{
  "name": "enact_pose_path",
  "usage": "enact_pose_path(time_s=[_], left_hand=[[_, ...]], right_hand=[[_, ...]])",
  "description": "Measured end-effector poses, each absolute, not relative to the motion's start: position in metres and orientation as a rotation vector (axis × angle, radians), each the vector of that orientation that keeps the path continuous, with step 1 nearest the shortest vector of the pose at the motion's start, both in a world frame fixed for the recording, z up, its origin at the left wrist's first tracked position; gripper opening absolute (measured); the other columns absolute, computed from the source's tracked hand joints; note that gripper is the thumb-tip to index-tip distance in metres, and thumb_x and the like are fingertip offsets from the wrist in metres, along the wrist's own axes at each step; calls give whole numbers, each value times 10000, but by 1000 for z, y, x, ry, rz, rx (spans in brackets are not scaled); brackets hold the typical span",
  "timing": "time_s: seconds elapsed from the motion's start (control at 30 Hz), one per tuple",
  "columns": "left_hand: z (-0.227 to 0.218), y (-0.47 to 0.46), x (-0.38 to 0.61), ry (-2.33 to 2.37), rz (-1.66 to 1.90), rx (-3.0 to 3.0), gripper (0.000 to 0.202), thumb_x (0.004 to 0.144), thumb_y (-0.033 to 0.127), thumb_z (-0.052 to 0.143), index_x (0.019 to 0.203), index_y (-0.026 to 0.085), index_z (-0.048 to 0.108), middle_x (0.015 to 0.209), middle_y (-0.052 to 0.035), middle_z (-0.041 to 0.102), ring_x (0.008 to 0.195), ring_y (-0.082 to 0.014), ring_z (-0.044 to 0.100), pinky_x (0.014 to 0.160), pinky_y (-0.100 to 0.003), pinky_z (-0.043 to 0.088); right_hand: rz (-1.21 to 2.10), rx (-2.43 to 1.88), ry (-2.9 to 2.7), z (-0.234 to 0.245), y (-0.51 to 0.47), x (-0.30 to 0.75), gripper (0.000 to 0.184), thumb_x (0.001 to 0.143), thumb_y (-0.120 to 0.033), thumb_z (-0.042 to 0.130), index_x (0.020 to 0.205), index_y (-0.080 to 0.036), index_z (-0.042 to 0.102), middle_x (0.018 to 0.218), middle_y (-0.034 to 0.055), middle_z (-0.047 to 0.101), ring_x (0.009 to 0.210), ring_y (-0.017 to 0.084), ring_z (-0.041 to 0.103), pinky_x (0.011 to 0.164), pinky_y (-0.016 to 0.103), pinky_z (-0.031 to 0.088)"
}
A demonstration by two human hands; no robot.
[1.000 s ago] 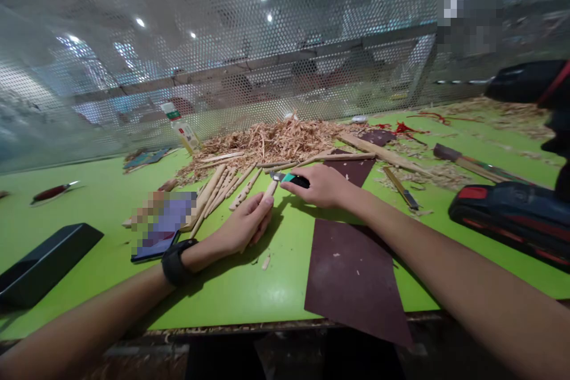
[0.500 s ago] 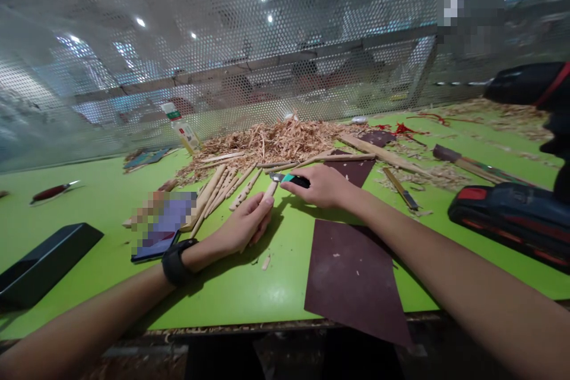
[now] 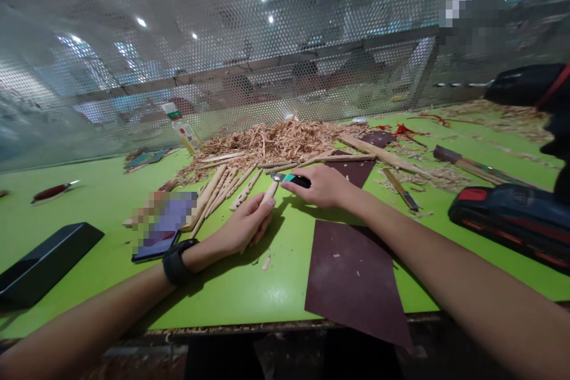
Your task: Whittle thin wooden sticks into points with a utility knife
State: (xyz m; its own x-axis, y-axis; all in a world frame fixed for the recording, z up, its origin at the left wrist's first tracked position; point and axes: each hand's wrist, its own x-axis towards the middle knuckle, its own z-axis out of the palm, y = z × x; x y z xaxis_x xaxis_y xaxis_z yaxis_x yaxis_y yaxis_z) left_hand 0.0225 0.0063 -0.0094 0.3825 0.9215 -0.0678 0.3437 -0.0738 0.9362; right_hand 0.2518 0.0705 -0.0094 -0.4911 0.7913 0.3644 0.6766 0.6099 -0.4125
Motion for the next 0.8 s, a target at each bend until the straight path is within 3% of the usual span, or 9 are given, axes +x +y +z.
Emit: enact_pose_path(time_s=[0.8], left_hand=[[-11, 8, 21, 1114, 697, 1647, 381, 1014, 552, 502, 822, 233, 420, 546, 92, 474, 357, -63, 417, 355, -188, 326]], right_hand=[[316, -1122, -2323, -9, 68, 250, 473, 994, -590, 524, 1148, -234, 796, 986, 74, 812, 790, 231, 702, 674, 326, 451]])
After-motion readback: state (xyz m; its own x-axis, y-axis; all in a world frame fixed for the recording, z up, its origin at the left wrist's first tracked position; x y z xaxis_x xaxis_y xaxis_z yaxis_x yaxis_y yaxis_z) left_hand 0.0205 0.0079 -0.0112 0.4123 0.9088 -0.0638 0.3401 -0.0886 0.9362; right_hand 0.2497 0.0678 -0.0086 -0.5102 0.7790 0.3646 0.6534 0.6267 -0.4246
